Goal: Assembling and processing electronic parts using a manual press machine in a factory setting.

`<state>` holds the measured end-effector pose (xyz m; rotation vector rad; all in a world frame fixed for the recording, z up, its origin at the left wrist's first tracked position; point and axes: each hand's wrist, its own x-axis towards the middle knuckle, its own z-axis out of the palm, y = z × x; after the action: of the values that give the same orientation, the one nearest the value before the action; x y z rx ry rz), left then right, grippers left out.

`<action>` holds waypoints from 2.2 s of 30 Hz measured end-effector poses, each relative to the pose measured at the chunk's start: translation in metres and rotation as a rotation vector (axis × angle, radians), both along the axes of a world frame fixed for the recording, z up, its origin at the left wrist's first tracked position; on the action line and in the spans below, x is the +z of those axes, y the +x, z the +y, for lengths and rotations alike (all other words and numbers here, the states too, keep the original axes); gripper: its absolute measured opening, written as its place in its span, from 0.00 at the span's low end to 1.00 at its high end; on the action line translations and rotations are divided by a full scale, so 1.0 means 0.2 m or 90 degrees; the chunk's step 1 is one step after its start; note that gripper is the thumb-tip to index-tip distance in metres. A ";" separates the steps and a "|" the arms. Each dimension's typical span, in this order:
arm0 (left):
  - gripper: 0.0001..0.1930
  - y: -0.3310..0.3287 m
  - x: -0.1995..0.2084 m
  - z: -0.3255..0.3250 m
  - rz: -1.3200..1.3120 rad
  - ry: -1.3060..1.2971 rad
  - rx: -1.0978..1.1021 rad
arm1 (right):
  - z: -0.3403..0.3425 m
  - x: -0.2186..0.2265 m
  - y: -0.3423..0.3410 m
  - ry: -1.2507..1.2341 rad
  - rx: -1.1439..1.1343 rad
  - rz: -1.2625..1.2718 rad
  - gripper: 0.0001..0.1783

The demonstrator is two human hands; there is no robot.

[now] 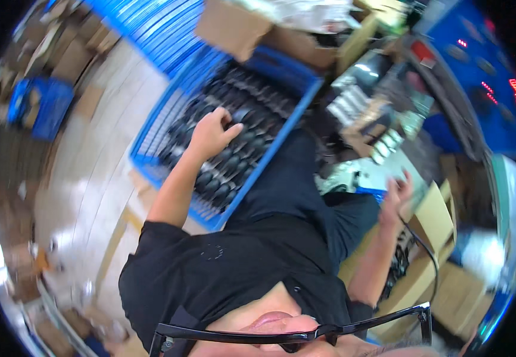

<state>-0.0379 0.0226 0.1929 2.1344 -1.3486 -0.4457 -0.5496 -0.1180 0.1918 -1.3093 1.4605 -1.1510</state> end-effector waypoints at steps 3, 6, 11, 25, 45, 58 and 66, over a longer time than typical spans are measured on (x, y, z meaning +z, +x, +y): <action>0.23 0.26 -0.08 0.26 -0.014 0.165 0.071 | 0.20 -0.18 -0.50 0.015 -0.084 0.020 0.32; 0.23 0.48 -0.18 0.53 -0.133 0.280 0.170 | 0.40 -0.39 -0.96 0.076 -0.246 0.031 0.28; 0.21 0.71 -0.36 0.71 -0.181 0.451 0.220 | 0.84 -0.66 -1.58 0.373 -0.373 0.173 0.24; 0.21 0.81 -0.72 0.78 -0.212 0.578 0.145 | 1.28 -0.91 -1.30 0.525 -0.161 0.354 0.26; 0.17 -0.08 -0.44 0.31 -0.210 0.243 -0.082 | 1.15 -0.84 -1.37 0.392 -0.115 0.629 0.27; 0.27 -0.81 -0.04 -0.05 0.188 -0.113 -0.455 | 0.72 -0.06 -0.80 0.118 -0.068 0.013 0.25; 0.20 -1.06 0.12 -0.20 0.172 0.128 -0.741 | 0.48 0.14 0.25 0.065 0.370 0.015 0.21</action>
<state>-0.2506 -0.0176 0.2171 1.1200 -2.3203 -1.2819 -0.5000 -0.0226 0.2196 -1.5385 1.0301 -0.6697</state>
